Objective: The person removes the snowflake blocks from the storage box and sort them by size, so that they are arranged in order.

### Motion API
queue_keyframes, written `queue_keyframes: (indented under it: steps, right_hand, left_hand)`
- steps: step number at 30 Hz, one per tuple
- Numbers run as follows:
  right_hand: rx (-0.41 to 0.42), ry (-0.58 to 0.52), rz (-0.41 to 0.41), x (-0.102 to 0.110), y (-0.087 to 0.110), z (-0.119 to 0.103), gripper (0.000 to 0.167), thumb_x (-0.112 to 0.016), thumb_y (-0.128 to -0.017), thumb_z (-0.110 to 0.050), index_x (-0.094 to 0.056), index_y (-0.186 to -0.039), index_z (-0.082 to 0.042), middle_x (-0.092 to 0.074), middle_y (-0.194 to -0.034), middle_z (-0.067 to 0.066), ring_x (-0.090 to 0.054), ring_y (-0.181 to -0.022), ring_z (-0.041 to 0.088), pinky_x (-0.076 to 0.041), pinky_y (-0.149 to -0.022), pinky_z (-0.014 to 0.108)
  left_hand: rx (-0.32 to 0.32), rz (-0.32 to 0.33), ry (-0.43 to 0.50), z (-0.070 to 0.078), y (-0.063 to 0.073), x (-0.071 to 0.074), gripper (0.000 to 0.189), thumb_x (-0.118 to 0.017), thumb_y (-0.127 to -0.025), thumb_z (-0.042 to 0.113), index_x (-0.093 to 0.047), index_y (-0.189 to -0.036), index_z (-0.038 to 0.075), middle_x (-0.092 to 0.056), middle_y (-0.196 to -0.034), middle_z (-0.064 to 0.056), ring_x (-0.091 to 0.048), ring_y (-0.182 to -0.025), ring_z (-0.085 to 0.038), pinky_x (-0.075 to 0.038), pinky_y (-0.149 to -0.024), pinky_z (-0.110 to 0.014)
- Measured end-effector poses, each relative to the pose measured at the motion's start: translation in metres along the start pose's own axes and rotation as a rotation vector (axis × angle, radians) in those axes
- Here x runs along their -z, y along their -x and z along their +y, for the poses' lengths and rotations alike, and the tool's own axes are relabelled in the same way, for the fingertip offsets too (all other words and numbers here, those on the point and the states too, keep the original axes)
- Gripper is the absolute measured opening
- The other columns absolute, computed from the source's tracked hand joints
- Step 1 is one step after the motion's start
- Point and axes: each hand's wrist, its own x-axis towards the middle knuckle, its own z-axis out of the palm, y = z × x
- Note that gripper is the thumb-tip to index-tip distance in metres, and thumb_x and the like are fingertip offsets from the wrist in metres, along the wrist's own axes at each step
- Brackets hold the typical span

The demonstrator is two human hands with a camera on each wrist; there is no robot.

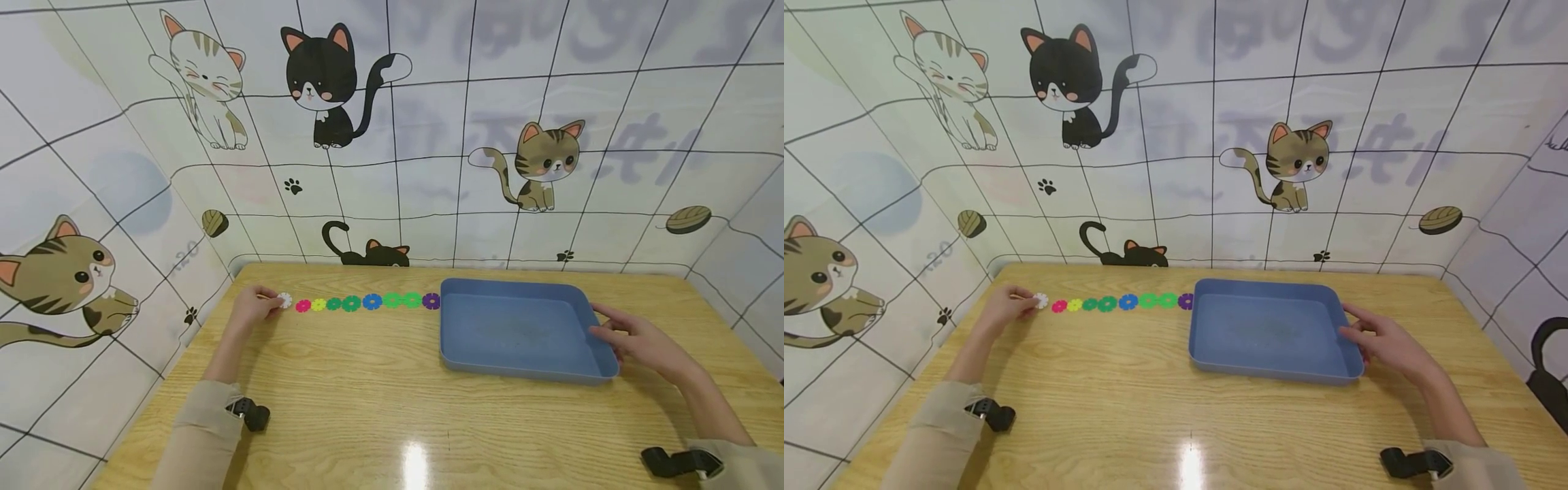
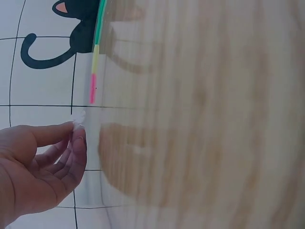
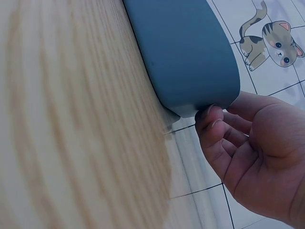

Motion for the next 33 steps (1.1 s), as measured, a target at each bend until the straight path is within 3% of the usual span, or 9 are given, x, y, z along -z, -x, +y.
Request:
queue_keyframes:
  steps: [4, 15, 20, 33]
  right_hand:
    - [0.004, 0.004, -0.001, 0.0, 0.0, 0.0, 0.066, -0.054, -0.106, -0.022, -0.022, -0.157, 0.005, -0.056, -0.092, 0.013, -0.052, -0.056, 0.025, -0.048, -0.054, 0.035]
    - [0.0, 0.003, -0.001, 0.0, 0.0, -0.002, 0.066, -0.054, -0.106, -0.022, -0.021, -0.157, 0.005, -0.056, -0.092, 0.013, -0.052, -0.055, 0.026, -0.048, -0.053, 0.035]
    - [-0.006, 0.0, -0.005, 0.0, 0.001, -0.003, 0.067, -0.054, -0.106, -0.022, -0.021, -0.157, 0.006, -0.056, -0.092, 0.013, -0.052, -0.055, 0.026, -0.048, -0.054, 0.035]
    - [0.0, -0.02, -0.008, 0.0, 0.0, 0.001, 0.067, -0.054, -0.106, -0.021, -0.02, -0.157, 0.005, -0.056, -0.092, 0.013, -0.051, -0.055, 0.027, -0.048, -0.053, 0.036]
  left_hand:
    - [0.004, -0.027, 0.021, -0.002, 0.0, 0.004, 0.017, -0.066, -0.093, -0.001, -0.06, -0.099, -0.016, -0.065, -0.081, -0.013, -0.064, -0.064, -0.009, -0.056, -0.061, -0.021]
    - [0.047, -0.017, -0.093, -0.004, -0.005, 0.001, 0.025, -0.07, -0.093, 0.003, -0.063, -0.107, -0.016, -0.065, -0.077, -0.009, -0.059, -0.063, -0.008, -0.052, -0.058, -0.021]
    - [0.017, -0.021, -0.14, -0.008, -0.01, -0.001, 0.025, -0.07, -0.093, 0.005, -0.063, -0.109, -0.013, -0.064, -0.078, -0.008, -0.059, -0.063, -0.009, -0.051, -0.058, -0.022]
    - [-0.013, -0.024, -0.189, -0.006, -0.006, 0.0, 0.024, -0.072, -0.091, 0.006, -0.065, -0.105, -0.011, -0.063, -0.081, -0.009, -0.059, -0.065, -0.011, -0.05, -0.059, -0.024]
